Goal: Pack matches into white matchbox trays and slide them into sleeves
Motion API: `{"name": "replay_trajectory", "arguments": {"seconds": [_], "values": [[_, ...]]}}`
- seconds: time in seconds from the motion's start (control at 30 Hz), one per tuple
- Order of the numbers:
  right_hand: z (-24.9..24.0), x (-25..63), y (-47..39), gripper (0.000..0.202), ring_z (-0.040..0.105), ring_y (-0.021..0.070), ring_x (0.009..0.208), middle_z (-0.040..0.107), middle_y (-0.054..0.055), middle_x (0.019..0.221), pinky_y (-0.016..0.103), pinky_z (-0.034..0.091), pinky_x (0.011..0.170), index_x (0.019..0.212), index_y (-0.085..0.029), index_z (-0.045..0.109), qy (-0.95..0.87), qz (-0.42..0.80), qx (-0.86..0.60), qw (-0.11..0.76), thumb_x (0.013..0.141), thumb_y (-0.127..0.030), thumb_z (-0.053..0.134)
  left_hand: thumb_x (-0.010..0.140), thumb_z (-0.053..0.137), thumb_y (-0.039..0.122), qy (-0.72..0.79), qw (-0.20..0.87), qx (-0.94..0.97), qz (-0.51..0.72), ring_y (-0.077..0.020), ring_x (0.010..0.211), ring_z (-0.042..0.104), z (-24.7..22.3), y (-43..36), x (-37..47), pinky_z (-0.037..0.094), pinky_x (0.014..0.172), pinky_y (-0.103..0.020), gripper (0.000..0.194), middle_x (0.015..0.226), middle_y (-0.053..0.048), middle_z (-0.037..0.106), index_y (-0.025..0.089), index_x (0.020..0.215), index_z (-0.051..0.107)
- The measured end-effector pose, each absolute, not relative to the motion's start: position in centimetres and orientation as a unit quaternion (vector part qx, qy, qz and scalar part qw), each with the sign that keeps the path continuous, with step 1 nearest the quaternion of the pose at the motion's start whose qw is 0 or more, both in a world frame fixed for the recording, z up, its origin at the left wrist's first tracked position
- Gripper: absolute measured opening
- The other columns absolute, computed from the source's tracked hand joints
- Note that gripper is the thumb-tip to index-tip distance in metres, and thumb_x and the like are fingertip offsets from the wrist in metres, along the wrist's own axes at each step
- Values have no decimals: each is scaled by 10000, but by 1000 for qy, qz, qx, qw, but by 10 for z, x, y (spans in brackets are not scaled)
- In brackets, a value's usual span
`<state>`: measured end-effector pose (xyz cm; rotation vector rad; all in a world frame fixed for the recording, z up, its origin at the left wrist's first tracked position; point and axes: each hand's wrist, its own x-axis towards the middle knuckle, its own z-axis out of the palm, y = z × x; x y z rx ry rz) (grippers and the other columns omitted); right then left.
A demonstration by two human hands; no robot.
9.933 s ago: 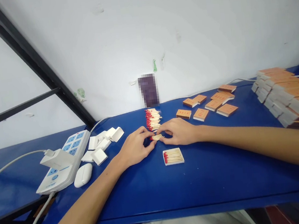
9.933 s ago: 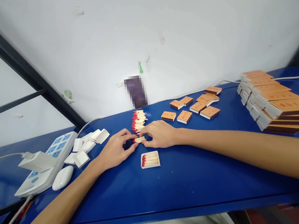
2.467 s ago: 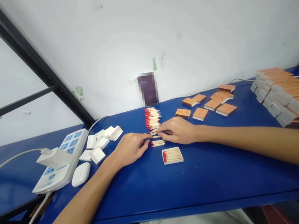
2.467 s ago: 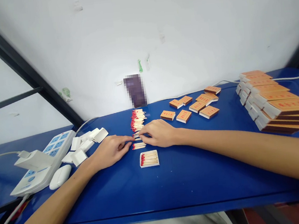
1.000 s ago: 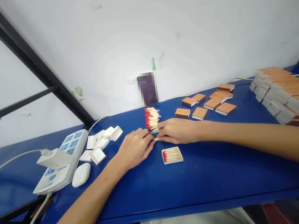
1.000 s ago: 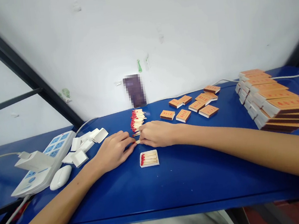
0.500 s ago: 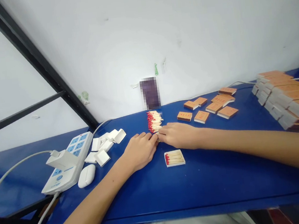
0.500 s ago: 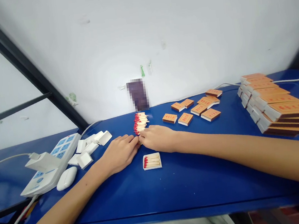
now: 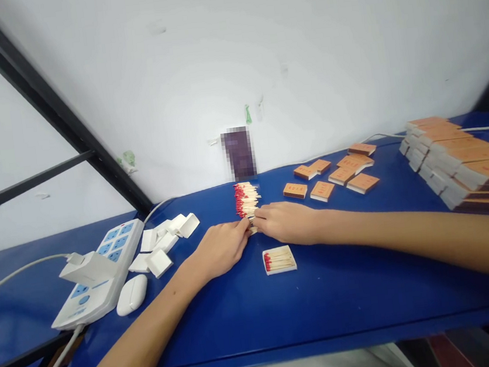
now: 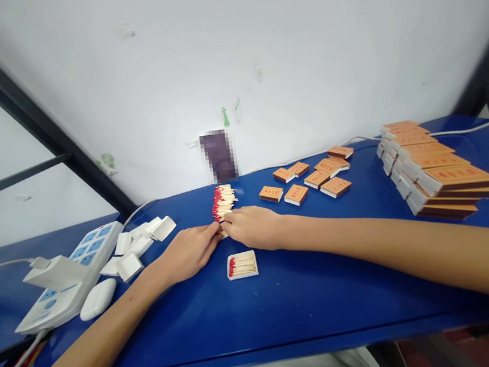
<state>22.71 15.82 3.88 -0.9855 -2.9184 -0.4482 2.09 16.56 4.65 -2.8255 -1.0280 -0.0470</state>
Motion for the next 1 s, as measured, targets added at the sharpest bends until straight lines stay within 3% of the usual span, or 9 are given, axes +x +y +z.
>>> {"name": "replay_trajectory", "arguments": {"seconds": [0.23,0.53,0.77,1.0], "values": [[38,230,159,211,618,213,856,602,131,1015,346,469,742,1073,-99,541,-938,-90,-333,31,977,-125,355,1021,287,363,-342,33,-938,-38,-211,845,646,47,165,21,463,696,-302,297,973,-66,673,190,1048,527],[54,234,155,175,617,189,807,631,113,1009,301,464,716,1013,-130,548,-931,56,-354,60,982,-219,400,1031,253,348,-347,21,-937,-29,-221,830,657,47,161,23,455,673,-307,290,968,-75,677,185,1059,492],[54,233,157,159,624,198,850,644,117,1006,299,464,748,1001,-136,559,-926,91,-359,76,969,-226,432,1030,245,376,-349,60,-935,-18,-242,856,664,50,159,24,463,674,-319,323,967,-80,680,187,1052,506],[47,232,159,134,589,173,743,634,99,960,280,426,665,945,-152,533,-925,66,-367,75,947,-242,434,1032,225,363,-355,52,-933,-3,-269,861,674,46,161,25,459,653,-339,314,979,-90,683,179,1086,473]]}}
